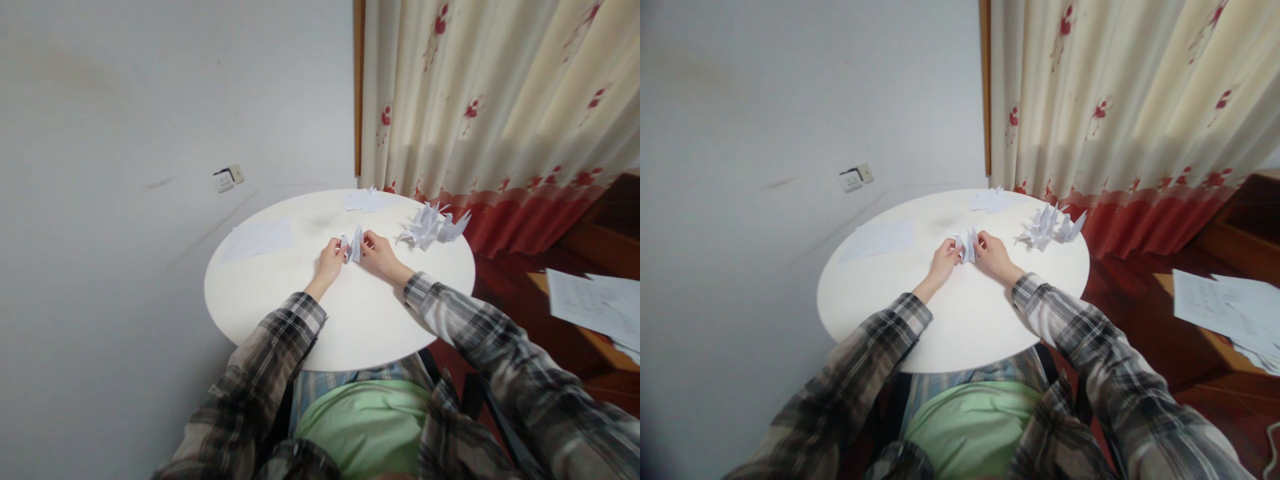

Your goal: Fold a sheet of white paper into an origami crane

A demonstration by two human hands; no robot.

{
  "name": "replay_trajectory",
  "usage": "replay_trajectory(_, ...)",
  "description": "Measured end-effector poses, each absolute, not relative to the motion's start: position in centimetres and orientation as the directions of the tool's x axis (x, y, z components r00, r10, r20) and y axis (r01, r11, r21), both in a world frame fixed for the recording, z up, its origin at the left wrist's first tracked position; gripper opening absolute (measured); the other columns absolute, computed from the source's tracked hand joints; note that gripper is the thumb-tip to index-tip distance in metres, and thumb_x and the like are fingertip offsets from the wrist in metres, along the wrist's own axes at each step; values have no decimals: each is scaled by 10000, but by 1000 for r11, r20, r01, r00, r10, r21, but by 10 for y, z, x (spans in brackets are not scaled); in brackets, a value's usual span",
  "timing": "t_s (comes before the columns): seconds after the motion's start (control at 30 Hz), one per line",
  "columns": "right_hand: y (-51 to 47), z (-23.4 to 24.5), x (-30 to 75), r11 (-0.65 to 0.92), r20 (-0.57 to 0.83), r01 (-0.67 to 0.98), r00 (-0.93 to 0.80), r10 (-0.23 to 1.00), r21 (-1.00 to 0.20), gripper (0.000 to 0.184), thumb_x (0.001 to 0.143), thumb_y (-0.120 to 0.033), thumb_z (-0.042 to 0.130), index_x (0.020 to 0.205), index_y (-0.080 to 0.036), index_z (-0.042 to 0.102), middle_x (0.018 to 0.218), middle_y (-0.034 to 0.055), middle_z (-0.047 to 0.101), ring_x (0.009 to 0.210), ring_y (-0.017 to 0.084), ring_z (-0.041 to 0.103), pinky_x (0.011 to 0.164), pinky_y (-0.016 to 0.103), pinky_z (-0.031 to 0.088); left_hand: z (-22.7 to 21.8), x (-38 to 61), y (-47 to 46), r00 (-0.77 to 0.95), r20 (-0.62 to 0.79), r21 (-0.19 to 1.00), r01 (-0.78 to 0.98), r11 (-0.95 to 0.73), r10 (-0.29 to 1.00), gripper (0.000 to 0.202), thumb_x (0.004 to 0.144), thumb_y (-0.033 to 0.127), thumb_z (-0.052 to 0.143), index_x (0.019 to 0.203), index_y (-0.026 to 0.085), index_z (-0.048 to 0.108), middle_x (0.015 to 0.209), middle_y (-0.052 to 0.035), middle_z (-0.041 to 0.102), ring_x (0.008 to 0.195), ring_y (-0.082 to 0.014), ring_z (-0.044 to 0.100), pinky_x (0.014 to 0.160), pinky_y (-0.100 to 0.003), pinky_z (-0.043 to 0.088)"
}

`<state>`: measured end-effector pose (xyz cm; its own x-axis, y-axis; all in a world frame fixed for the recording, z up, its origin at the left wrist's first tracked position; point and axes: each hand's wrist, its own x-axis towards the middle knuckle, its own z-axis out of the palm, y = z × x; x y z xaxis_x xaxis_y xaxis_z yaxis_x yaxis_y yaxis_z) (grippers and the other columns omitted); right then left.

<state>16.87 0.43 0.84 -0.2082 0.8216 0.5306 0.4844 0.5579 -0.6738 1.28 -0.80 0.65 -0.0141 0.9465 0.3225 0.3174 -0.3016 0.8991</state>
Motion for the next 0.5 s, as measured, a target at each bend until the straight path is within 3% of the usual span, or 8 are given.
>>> replay_trajectory(0.5, 4, 10, 169, 562, 542, 462, -192, 818, -686, 125, 850, -296, 473, 773, -199, 457, 647, 1, 585, 559, 115, 558, 584, 221, 387, 5, 9, -3, -153, 350, 885, 377, -272, 924, 3, 819, 211, 483, 818, 210, 481, 758, 18, 596, 619, -98, 537, 594, -218, 410)
